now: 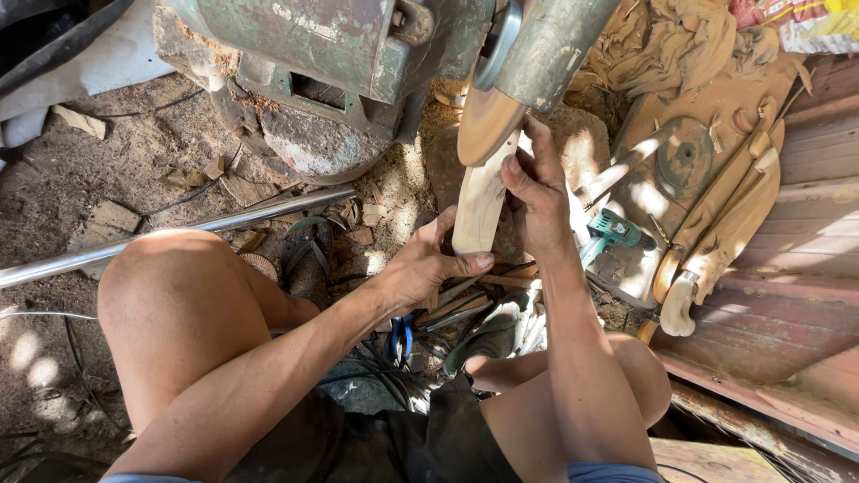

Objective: The person sits on the ground and uses a bench grinder to shape and smooth a small piece of wood. They hold the wood with both hands, repeatedly pressing it against the spinning wheel and rotating it to work different edges.

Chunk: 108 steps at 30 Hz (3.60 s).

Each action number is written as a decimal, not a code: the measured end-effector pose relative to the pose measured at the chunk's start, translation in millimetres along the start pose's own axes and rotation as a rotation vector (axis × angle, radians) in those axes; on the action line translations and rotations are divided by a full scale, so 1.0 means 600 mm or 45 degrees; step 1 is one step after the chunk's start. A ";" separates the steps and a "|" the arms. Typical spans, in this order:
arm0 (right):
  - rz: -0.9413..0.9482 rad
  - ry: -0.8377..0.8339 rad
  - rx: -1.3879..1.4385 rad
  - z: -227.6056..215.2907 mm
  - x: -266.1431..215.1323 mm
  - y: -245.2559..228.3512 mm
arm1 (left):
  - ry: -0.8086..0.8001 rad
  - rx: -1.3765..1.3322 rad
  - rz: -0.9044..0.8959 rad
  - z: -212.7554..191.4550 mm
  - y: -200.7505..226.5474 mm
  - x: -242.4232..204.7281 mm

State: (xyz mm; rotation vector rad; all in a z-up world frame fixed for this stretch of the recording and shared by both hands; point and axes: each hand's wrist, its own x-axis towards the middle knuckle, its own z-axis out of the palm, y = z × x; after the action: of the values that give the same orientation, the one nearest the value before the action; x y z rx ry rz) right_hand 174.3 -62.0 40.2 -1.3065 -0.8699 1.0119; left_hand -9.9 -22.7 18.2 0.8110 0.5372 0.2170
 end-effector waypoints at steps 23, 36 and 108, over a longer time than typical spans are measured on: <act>-0.079 -0.016 0.209 0.004 0.012 0.016 | 0.001 0.127 0.006 -0.005 0.000 0.002; -0.053 0.125 0.329 -0.008 0.050 0.038 | -0.004 -0.020 0.136 -0.002 0.033 0.029; -0.079 0.313 0.145 -0.006 0.049 0.029 | 0.076 -0.022 0.232 0.024 0.014 0.032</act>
State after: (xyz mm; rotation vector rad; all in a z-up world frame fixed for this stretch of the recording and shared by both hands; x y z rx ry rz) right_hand 185.9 -35.9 21.0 -1.2683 -0.6523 0.8199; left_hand 13.9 -18.4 25.4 0.8388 0.5172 0.4140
